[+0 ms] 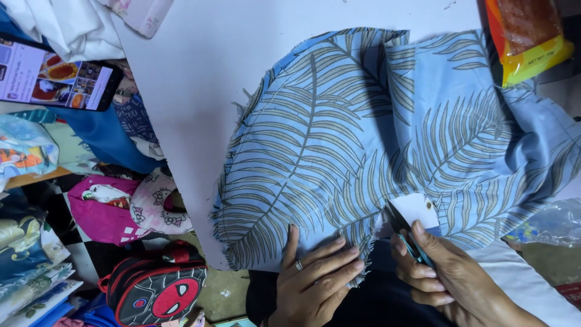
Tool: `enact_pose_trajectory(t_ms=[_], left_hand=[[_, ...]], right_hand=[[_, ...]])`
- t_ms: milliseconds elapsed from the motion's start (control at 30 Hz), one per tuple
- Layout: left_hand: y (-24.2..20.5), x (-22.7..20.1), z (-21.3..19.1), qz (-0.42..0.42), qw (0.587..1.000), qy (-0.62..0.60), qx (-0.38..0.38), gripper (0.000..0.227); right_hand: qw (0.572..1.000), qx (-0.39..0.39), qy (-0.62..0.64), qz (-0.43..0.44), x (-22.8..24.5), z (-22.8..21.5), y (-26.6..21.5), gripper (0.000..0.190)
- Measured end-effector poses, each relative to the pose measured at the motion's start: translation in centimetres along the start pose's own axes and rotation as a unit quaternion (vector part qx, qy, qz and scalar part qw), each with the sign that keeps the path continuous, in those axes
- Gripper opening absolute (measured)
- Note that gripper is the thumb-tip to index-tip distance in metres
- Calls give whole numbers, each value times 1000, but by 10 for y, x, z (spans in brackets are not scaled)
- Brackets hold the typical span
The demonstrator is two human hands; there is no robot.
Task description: The person cuts a piece of light blue fabric with a leaf pattern using a small knife. They hold the fabric steady with one hand while carefully cutting along a marked line with the other hand.
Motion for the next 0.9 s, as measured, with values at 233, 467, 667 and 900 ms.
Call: enact_pose_trajectory(t_ms=[233, 467, 667, 900], left_hand=[[2, -3, -1, -32, 999, 1, 0, 12], [3, -4, -1, -24, 1000, -2, -13, 10], [3, -1, -1, -26, 1000, 3, 4, 12], [36, -14, -13, 66, 993, 98, 29, 27]], right_hand=[[999, 19, 37, -5, -5, 1, 7, 44], [999, -4, 33, -12, -2, 10, 6, 43], [999, -32, 9, -19, -5, 4, 6, 40], [999, 2, 9, -40, -11, -8, 3, 44]])
Point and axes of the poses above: each hand's wrist, its own y-axis towards the middle knuckle, its own z-axis out of the palm, x = y × z, the point moved 5 cm from there along y, towards the middle knuckle, and after that the axes turned 9 degrees about -z, right-handed, at the moved point
